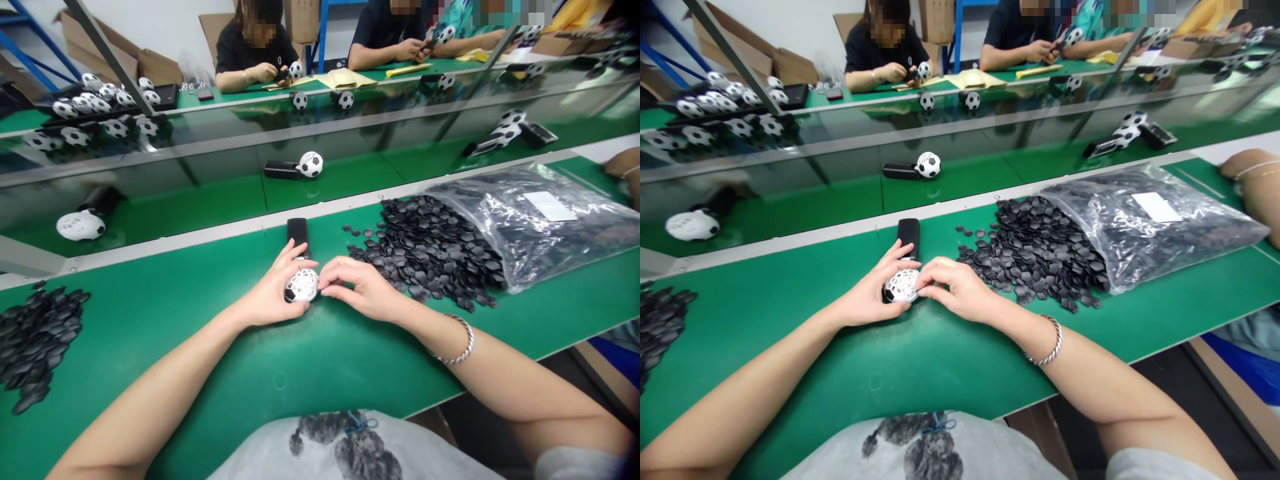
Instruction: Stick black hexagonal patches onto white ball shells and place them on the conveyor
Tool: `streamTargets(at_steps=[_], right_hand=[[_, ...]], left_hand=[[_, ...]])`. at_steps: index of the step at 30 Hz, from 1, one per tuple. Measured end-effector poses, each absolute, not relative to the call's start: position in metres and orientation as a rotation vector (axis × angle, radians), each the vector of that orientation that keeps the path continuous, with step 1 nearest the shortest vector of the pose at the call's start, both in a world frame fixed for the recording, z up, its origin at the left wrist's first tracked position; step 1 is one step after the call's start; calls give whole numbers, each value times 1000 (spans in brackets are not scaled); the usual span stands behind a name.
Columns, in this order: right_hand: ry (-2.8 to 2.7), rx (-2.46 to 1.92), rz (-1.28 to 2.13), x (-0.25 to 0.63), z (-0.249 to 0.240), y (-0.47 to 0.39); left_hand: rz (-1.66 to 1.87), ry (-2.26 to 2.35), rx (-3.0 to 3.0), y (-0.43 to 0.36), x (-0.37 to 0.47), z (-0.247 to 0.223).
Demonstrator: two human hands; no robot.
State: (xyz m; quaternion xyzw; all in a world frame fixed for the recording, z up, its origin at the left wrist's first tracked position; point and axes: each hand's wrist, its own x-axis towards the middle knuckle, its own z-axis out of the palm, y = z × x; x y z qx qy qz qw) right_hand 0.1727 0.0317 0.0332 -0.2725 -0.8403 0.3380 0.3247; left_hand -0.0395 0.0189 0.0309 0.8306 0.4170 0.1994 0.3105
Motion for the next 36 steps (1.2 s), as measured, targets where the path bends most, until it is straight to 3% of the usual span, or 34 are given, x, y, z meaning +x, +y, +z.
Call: streamTargets(at_steps=[7, 21, 27, 30, 34, 36], right_hand=[[-2126, -746, 979, 163, 28, 28], [-1724, -956, 1548, 153, 20, 31], [-1778, -977, 1525, 152, 22, 35], [-1972, -1037, 1277, 162, 26, 46], [-2237, -1467, 342, 186, 28, 66], [-2339, -1627, 54, 195, 27, 72]], left_hand=[[587, 1106, 2179, 19, -36, 31], [681, 1074, 2147, 19, -31, 32], [691, 1087, 2114, 20, -27, 36], [680, 1062, 2149, 19, -26, 33], [751, 1051, 2152, 16, -25, 27], [752, 1056, 2148, 15, -25, 26]])
